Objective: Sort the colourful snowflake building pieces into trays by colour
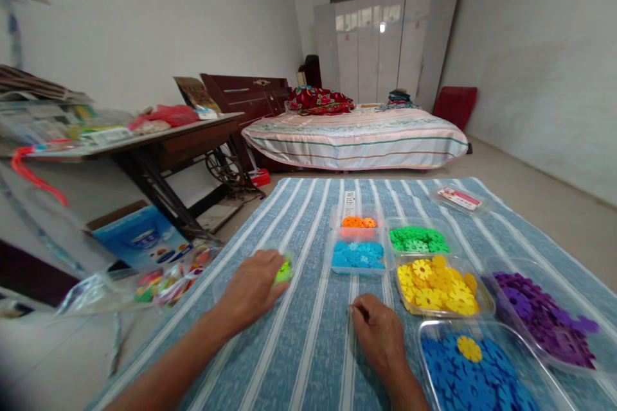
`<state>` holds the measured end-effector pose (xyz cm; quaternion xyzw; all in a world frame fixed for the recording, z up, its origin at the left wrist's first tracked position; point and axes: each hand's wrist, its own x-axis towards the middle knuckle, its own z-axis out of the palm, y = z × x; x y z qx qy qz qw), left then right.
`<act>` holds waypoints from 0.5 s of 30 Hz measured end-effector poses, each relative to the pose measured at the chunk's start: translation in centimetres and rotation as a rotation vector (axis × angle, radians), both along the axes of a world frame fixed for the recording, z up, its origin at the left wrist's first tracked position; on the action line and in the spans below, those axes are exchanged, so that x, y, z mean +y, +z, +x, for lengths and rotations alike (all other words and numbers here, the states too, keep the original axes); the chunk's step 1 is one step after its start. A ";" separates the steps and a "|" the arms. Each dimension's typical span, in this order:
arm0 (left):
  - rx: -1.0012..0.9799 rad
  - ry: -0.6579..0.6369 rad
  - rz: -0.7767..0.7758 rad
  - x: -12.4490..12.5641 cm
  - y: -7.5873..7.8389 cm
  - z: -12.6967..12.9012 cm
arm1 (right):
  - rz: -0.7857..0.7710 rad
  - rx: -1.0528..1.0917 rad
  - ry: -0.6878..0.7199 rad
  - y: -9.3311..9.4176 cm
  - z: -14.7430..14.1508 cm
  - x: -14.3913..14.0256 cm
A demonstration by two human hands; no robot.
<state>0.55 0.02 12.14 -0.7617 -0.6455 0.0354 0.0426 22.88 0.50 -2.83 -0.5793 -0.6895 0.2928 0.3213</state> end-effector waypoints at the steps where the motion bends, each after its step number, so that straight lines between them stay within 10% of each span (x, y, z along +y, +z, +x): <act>1: 0.044 0.078 -0.028 -0.9 -0.1 -1.7 | 0.005 -0.002 0.000 0.0 0.0 0.0; 6: 0.048 0.123 -0.088 -4.0 -2.7 -5.5 | 0.019 -0.001 -0.002 -0.2 0.1 -0.1; 15: -0.050 -0.050 0.057 -6.5 -6.2 -4.8 | -0.060 -0.243 0.079 3.0 0.0 -1.0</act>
